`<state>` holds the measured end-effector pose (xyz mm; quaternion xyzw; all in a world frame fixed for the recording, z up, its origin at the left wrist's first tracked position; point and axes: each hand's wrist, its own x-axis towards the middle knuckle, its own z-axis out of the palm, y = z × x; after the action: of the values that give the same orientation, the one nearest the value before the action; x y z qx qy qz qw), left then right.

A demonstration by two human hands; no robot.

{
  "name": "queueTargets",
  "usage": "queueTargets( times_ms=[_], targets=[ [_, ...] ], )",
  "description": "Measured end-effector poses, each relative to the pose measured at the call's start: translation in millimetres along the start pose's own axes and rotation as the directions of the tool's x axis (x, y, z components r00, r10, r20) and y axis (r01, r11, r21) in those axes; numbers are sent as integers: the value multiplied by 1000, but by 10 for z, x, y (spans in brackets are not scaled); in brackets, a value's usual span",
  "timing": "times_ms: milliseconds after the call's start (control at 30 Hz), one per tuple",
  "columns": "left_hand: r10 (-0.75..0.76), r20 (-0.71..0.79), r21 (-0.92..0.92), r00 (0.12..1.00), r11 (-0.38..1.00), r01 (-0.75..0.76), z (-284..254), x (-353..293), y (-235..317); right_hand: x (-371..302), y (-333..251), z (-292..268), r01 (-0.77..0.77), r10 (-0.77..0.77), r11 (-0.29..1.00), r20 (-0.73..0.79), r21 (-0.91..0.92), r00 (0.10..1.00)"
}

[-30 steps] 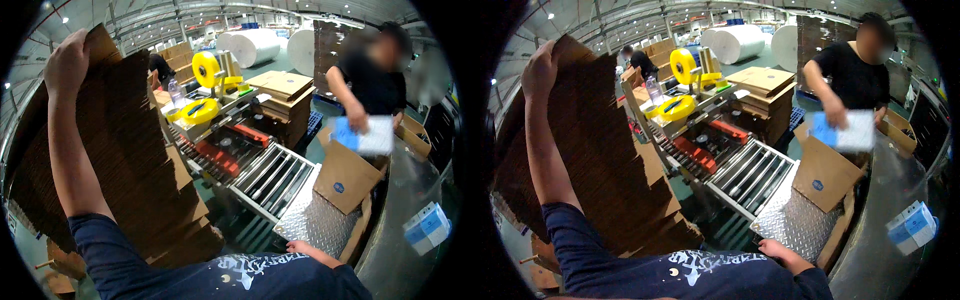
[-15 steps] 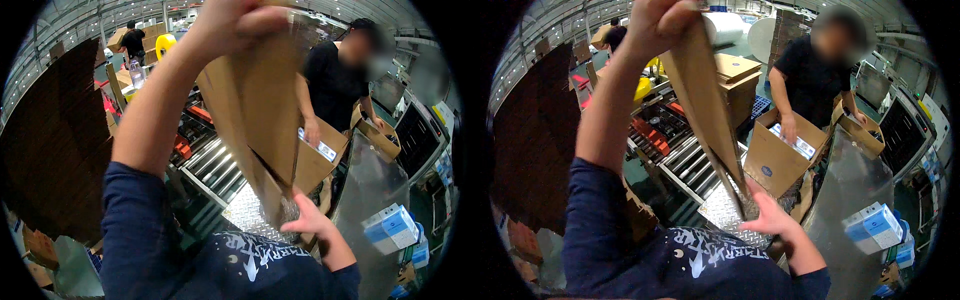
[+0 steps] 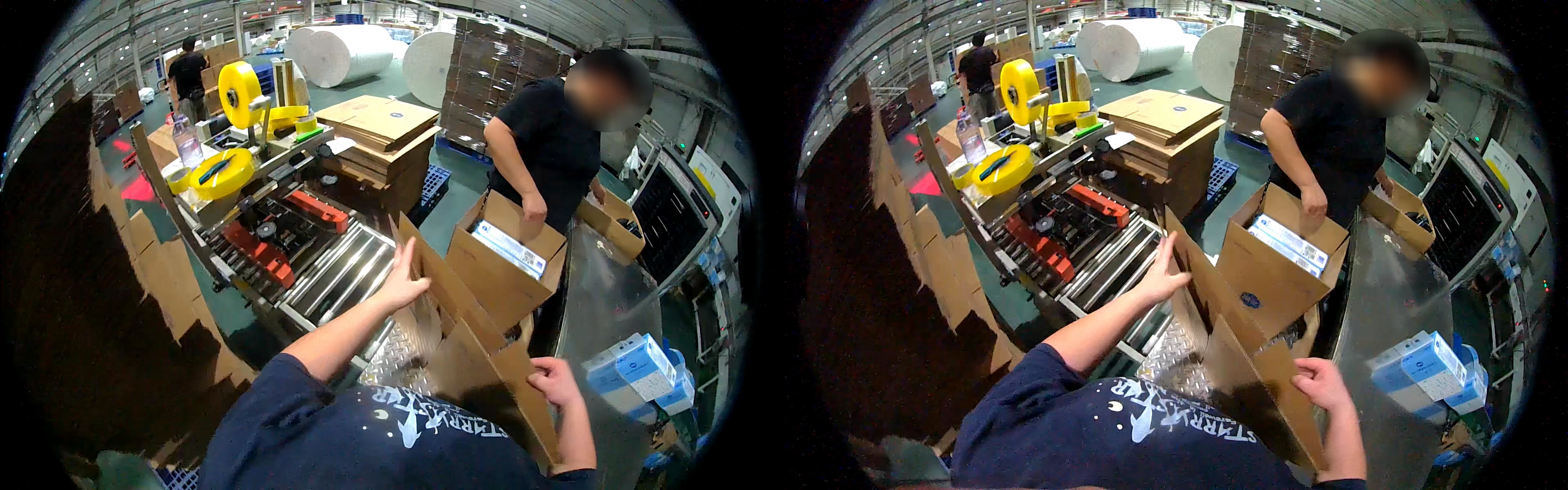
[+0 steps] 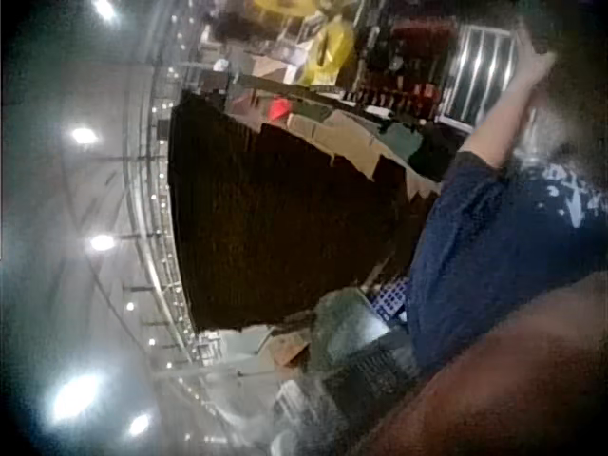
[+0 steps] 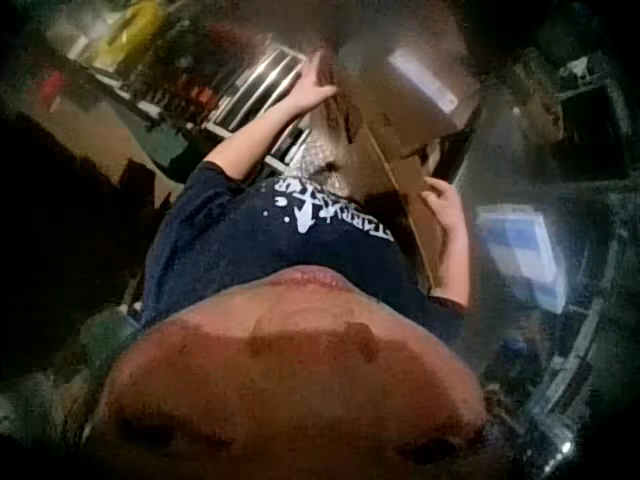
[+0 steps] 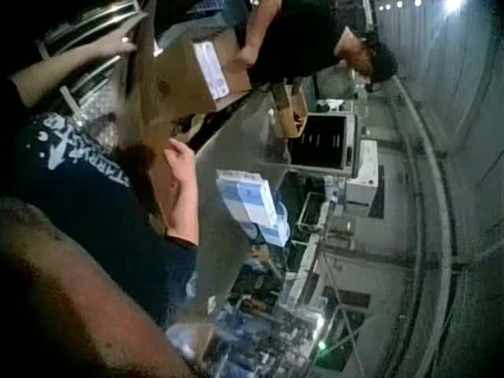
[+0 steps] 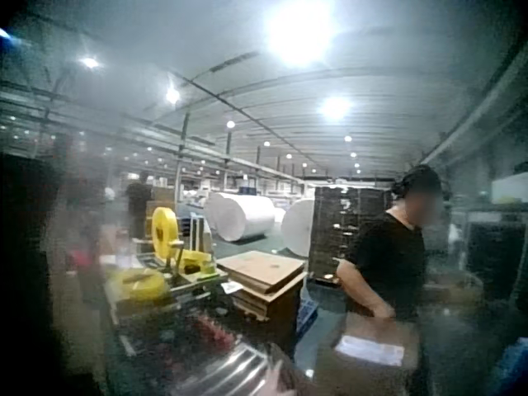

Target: The person assembles cardboard boxes and packs several blue and white products into them before placing the boxes onto a conveyor belt.

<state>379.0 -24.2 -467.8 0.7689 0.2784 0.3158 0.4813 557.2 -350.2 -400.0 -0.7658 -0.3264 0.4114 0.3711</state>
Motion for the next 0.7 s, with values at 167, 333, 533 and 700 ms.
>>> queueTargets(
  times_ms=[167, 333, 533, 700],
  targets=[
    [237, 593, 76, 770, 935, -346, -878, 324, 587, 109, -173, -552, 195, -255, 966, -513, -169, 820],
    [-49, 952, 234, 301, 748, -621, -405, 225, 65, 1176, -174, 677, 329, -691, 613, -286, -718, 664],
    [226, 860, -367, -458, 897, -246, -412, 84, -88, 1419, 498, 867, -79, 160, 976, 416, -204, 895],
    [-120, 986, 163, 111, 788, -594, -441, 525, 247, 1386, -592, 83, 424, -630, 751, -357, -507, 689]
  ],
)
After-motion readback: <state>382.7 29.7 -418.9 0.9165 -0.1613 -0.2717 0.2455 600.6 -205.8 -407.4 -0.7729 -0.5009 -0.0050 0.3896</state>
